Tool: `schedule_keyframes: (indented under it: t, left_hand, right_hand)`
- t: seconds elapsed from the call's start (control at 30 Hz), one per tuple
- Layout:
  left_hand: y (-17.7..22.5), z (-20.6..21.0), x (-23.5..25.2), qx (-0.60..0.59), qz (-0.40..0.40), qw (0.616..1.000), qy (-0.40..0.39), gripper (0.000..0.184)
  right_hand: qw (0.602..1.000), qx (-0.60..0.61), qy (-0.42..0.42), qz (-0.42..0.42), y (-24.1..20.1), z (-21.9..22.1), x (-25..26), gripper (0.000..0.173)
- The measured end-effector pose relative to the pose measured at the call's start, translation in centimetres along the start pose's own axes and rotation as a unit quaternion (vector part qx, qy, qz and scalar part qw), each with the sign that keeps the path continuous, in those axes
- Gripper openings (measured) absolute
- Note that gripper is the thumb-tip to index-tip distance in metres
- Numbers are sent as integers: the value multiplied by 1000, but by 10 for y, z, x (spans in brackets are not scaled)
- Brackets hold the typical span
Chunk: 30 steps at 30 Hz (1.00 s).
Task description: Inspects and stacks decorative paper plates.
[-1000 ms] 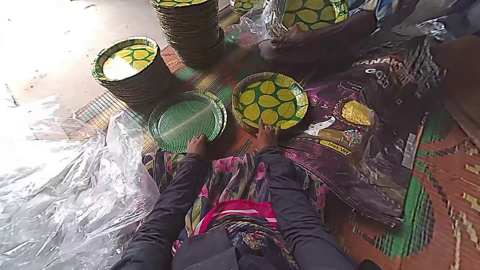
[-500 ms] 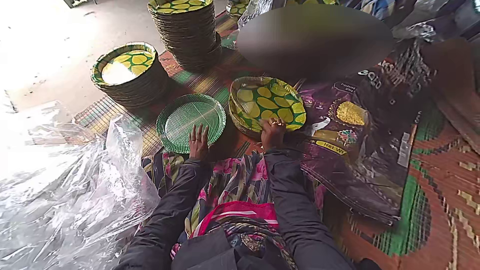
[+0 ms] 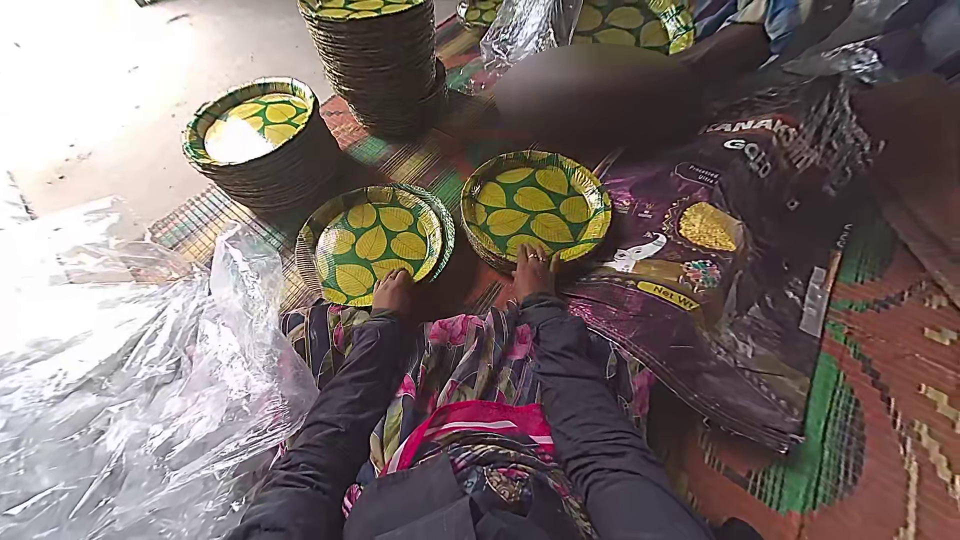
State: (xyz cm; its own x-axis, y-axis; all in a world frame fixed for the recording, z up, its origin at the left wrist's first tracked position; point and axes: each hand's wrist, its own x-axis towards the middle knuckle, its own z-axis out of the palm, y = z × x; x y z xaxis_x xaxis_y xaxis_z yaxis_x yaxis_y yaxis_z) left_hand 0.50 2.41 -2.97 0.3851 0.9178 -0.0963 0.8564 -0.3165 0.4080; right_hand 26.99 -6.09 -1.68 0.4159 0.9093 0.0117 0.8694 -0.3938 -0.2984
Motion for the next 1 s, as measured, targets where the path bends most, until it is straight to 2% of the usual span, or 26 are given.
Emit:
schedule_keyframes:
  t: [0.07,0.13,0.2,0.3,0.4,0.5,0.67,0.73,0.77,0.83,0.87,0.93,0.97,1.0]
  left_hand:
    - [0,6,2,-11,41,999,-21,32]
    - [1,14,3,4,79,996,-32,37]
    - [3,14,1,5,86,996,-25,45]
    - [3,11,0,-33,79,996,2,59]
    - [5,6,-6,-56,96,993,45,59]
    - [7,7,-7,-58,107,991,54,58]
    - [7,11,-7,-74,157,978,120,60]
    - [4,13,-6,-75,172,970,155,59]
    - [2,15,-6,-65,180,963,190,59]
    - [3,17,-11,-18,220,920,323,56]
    - [8,17,-13,21,240,882,404,50]
    - [21,11,-19,97,250,830,490,35]
    - [28,7,-24,123,251,824,492,31]
    - [32,4,-30,138,245,839,465,31]
  right_hand:
    - [999,-15,-38,23,5,3,4,55]
    - [998,-26,-41,30,0,4,6,50]
    - [998,-31,-37,28,-5,5,5,44]
    - [998,-31,-39,31,-8,-5,3,46]
    - [999,-19,-30,38,-9,-24,-1,37]
    - [1000,-12,-1,21,-1,-36,-7,31]
    - [1000,20,-1,-14,-4,-44,-7,40]
    - [995,52,67,-47,-4,-38,-9,41]
    - [983,61,151,-85,-4,-32,-12,38]
    - [933,57,307,-177,-7,-23,-14,30]
    - [910,63,343,-226,-10,-20,-15,29]
    - [883,78,341,-312,-21,-10,-17,33]
    - [877,75,337,-335,-27,-4,-16,38]
    - [878,70,333,-336,-32,2,-15,46]
